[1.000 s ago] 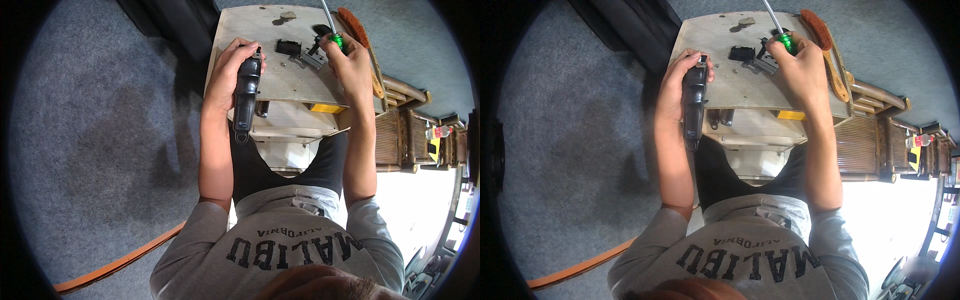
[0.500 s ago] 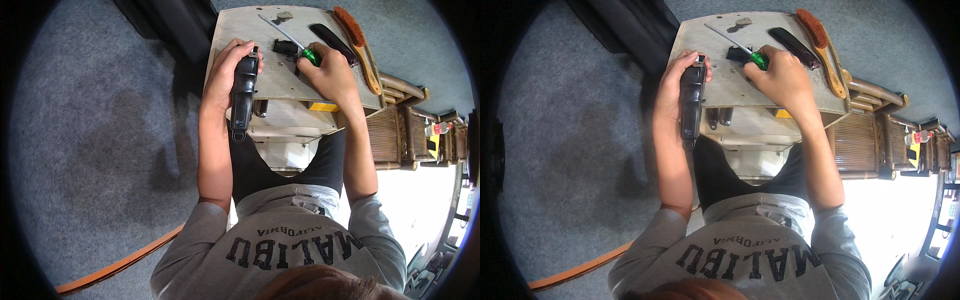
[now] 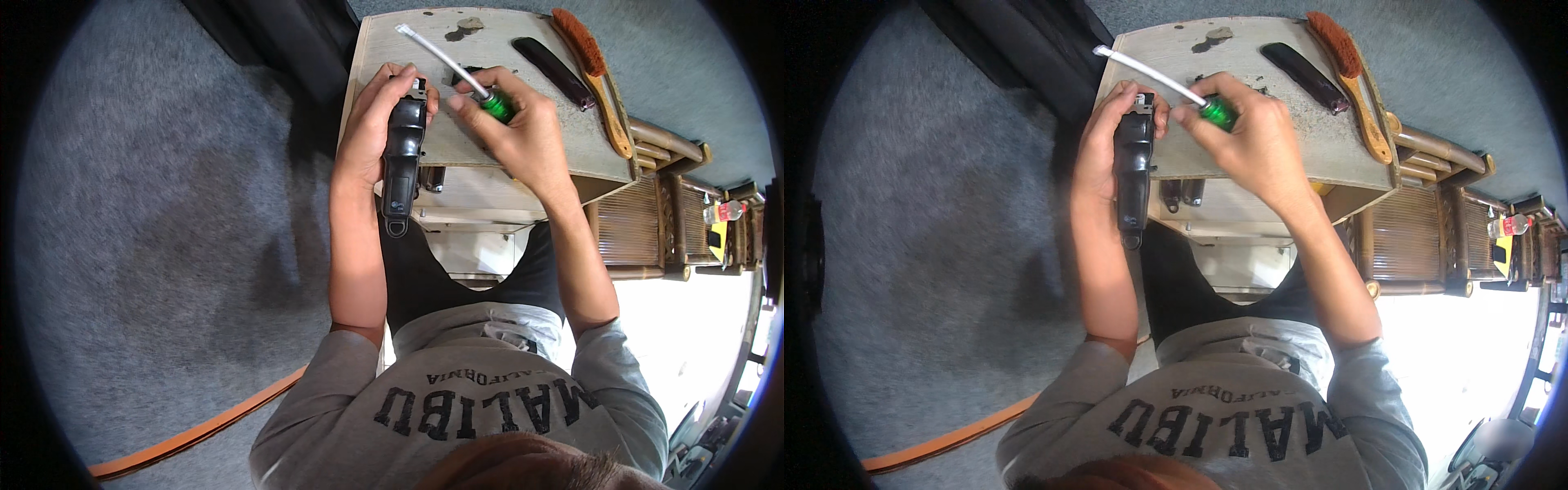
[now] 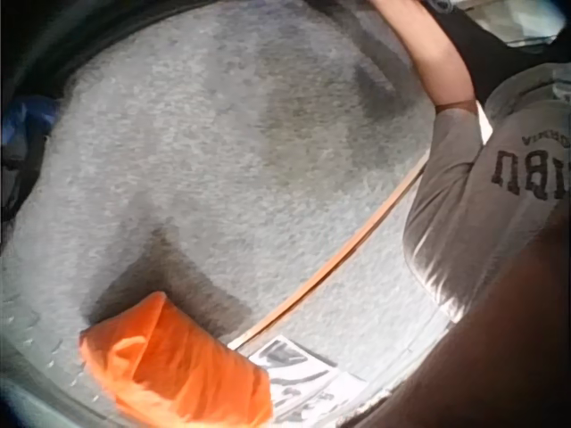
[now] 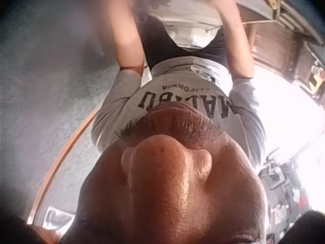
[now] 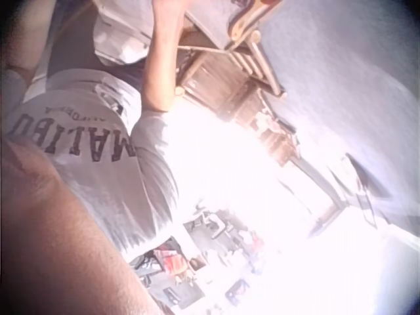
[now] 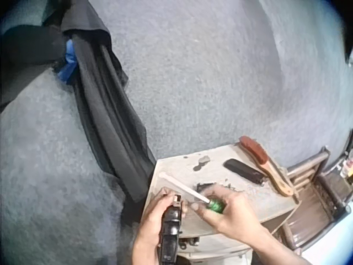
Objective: The person unscrews and removes the internal components of a handheld hair clipper using a screwdriver.
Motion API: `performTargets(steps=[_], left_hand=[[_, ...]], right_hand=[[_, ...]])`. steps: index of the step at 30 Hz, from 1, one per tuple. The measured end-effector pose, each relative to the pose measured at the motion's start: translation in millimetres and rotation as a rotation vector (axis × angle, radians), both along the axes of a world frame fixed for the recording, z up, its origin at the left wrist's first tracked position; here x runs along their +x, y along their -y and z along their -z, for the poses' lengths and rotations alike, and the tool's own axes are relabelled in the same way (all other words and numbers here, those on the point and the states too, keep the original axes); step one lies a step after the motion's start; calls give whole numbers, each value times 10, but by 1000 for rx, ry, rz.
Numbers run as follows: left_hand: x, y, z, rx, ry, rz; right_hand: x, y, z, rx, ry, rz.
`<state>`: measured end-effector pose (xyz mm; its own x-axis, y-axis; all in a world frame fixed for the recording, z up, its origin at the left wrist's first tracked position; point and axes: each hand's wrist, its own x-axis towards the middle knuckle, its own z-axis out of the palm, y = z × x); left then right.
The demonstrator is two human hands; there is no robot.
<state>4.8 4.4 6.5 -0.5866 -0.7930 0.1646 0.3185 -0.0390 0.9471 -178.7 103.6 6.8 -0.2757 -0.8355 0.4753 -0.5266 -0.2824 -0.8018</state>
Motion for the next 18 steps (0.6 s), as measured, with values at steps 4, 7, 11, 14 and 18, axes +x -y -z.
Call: performTargets(steps=[4,7,11,14,18], left_hand=[[-24,-65,-2,4,47,-172],[-15,-22,62,-120,67,-91],[-11,-12,88,-146,53,-57],[-8,-48,39,-223,76,-42],[-35,-92,-21,-236,107,-55]], right_hand=[[189,101,37,-192,-52,-71],[216,59,-27,-47,-72,-62],[201,85,14,-61,-32,-71],[192,86,38,-83,-24,-80],[172,79,49,-55,-41,-86]])
